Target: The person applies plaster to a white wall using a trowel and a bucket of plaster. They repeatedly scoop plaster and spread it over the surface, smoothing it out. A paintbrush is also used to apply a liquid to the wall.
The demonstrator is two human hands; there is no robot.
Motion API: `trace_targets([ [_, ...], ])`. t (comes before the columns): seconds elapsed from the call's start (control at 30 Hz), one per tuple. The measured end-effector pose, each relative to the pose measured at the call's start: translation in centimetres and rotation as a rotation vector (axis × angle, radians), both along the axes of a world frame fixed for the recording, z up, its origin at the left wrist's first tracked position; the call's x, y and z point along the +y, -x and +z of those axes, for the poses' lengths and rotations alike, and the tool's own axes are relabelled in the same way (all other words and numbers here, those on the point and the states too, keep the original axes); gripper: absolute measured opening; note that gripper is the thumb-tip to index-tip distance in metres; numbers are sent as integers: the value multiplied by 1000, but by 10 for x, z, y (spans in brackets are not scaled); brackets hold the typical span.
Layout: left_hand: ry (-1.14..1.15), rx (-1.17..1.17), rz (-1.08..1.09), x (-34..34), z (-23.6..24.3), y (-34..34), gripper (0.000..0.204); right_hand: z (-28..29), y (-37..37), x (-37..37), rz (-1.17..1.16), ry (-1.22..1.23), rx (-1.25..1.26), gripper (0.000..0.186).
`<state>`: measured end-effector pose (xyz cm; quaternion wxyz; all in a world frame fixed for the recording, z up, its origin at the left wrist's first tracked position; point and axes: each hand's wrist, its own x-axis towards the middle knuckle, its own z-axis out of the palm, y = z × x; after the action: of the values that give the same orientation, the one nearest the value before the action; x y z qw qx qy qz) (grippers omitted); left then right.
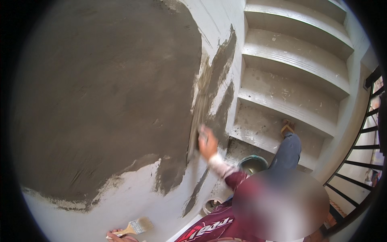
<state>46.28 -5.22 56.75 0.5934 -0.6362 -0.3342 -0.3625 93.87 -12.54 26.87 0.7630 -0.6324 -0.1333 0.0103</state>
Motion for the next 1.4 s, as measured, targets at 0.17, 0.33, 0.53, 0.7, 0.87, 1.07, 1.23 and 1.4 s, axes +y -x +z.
trace_targets([
  [0.17, 820, -918, -756, -31, 8, -61, 56, 129, -212, -21, -43, 65, -67, 38],
  [0.33, 988, -1050, -927, -37, 16, -70, 59, 61, -25, 3, -74, -33, -273, 45],
  [0.53, 1144, -1106, -1054, -36, 16, -49, 48, 117, -170, -3, -156, 100, -157, 37],
  [0.7, 1169, -1154, -1039, -32, 11, -47, 63, 172, -134, -11, -52, 52, -265, 42],
  [0.87, 1158, -1186, -1052, -34, 15, -54, 62, 57, 44, -13, 124, 110, -82, 52],
  [1.07, 1187, -1151, -1133, -27, 0, -38, 62, 235, -232, -1, -136, 184, -349, 38],
  [1.23, 1139, -1194, -1146, -29, -2, -45, 61, 227, -172, -6, -115, 204, -306, 36],
  [1.4, 1139, -1176, -1129, -30, 6, -53, 60, 31, 75, -8, 77, 102, -108, 48],
])
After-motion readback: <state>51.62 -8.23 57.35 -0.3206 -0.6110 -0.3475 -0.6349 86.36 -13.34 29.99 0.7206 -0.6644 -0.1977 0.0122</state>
